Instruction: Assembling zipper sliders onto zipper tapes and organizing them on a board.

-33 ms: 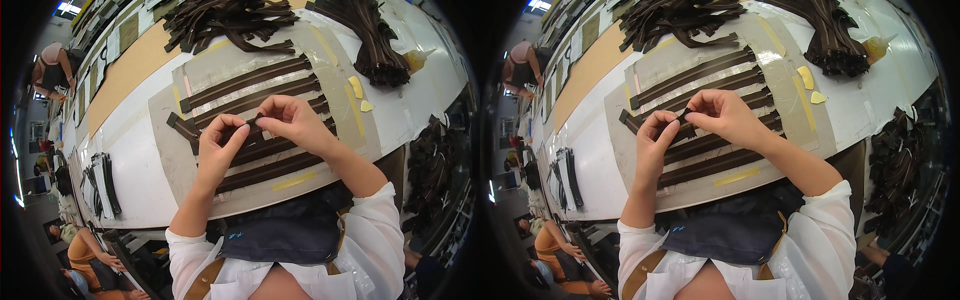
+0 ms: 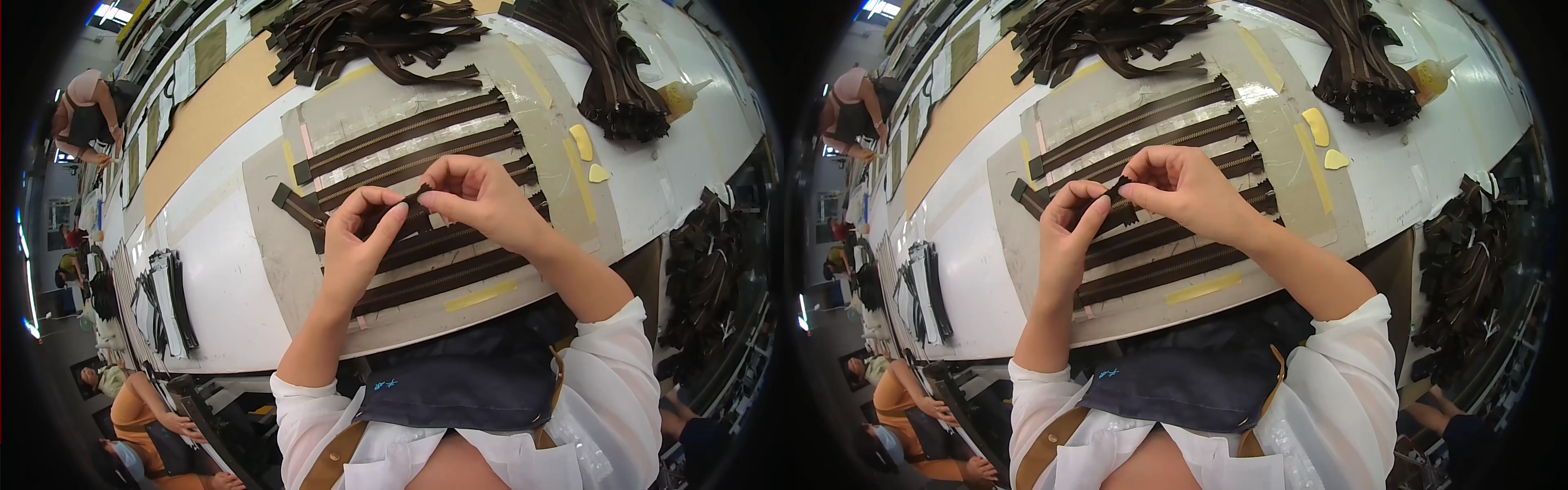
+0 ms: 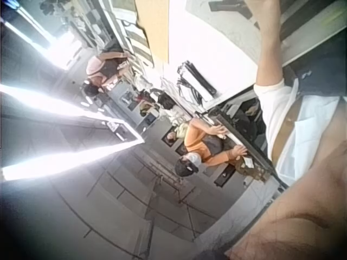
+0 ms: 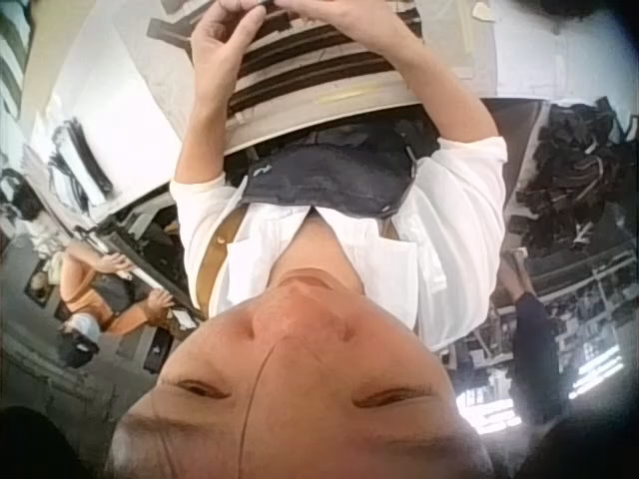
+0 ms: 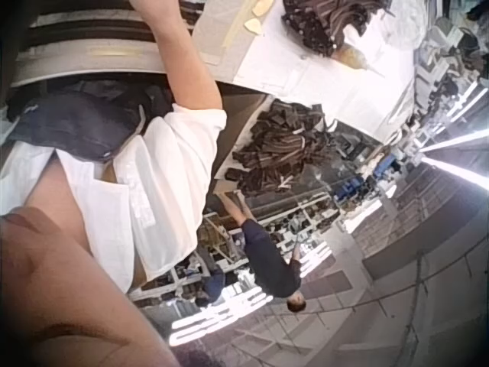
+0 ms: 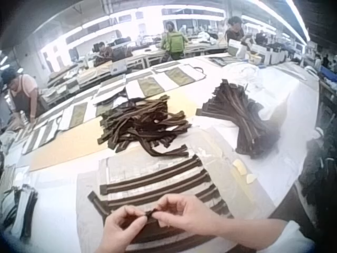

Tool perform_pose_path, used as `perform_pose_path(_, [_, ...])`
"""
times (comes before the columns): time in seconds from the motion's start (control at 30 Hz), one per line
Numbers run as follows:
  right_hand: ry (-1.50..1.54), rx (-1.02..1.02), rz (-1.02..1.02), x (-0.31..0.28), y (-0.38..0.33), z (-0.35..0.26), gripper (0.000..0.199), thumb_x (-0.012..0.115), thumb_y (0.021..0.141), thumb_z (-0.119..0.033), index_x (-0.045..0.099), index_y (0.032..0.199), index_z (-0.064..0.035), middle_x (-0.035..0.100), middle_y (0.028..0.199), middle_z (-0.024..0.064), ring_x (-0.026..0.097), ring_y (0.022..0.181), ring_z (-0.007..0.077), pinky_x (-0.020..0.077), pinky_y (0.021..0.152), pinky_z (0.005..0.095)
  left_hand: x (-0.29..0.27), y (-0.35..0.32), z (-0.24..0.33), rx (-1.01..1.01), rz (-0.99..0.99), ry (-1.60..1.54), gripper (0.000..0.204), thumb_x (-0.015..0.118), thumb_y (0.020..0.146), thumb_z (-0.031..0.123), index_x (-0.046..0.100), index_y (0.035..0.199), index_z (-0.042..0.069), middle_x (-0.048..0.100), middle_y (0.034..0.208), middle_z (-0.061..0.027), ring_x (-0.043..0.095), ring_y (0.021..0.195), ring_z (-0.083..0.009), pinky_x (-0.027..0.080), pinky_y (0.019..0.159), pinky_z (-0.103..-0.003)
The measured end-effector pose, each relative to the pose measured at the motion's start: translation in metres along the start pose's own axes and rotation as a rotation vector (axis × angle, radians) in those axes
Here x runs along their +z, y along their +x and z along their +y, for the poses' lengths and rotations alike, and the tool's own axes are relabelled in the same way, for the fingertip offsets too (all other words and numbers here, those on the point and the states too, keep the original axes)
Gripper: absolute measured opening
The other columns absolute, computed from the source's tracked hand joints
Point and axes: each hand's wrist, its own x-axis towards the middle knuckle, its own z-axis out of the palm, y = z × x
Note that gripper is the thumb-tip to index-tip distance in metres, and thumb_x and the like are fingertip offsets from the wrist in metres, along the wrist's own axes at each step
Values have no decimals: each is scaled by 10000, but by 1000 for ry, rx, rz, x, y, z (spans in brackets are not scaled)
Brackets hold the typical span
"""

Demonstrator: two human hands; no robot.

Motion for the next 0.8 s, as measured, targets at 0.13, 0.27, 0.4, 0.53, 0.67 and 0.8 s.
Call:
perform_pose_path(0.13, [6, -35, 11, 0, 1, 7, 123, 703, 922, -84, 627, 996, -23, 616, 870, -32, 563, 771, 17, 452, 661, 185, 2, 0, -3, 129, 16, 172, 85, 687, 924, 49, 637, 978, 7, 634, 929, 22, 563, 839, -40, 454, 779, -194])
perform_pose_path(0.27, [-146, -127, 81, 4, -1, 8, 118, 703, 909, -59, 613, 973, -18, 608, 881, -31, 566, 792, 23, 469, 699, 191, 3, 0, -4, 149, 20, 175, 83, 689, 916, 40, 635, 967, 4, 632, 933, 19, 563, 848, -41, 451, 782, -193])
perform_pose_path(0.4, [-237, -154, 97, 6, -2, 7, 111, 691, 902, -45, 601, 960, -17, 601, 887, -32, 564, 802, 28, 474, 732, 194, 2, 1, -6, 222, 8, 210, 87, 687, 897, 8, 633, 962, -7, 632, 950, -14, 575, 856, -65, 454, 780, -201])
perform_pose_path(0.53, [-233, -157, 97, 5, -2, 7, 113, 691, 898, -44, 598, 954, -15, 598, 886, -31, 563, 800, 31, 478, 738, 201, 2, 2, -7, 289, 5, 259, 97, 687, 879, -19, 630, 957, -16, 632, 957, -42, 586, 856, -90, 459, 779, -212])
perform_pose_path(0.67, [-240, -149, 101, 6, -3, 6, 109, 686, 903, -46, 608, 972, -12, 605, 892, -26, 571, 817, 34, 482, 746, 204, 3, 1, -7, 278, 13, 249, 100, 690, 873, -24, 629, 952, -13, 630, 942, -45, 588, 855, -98, 462, 780, -220])
perform_pose_path(0.8, [-275, -165, 118, 7, -4, 6, 111, 683, 906, -48, 621, 989, -7, 617, 900, -21, 579, 831, 40, 484, 751, 207, 3, 1, -10, 308, 41, 249, 102, 692, 866, -27, 630, 946, -9, 630, 927, -48, 591, 854, -109, 466, 775, -231])
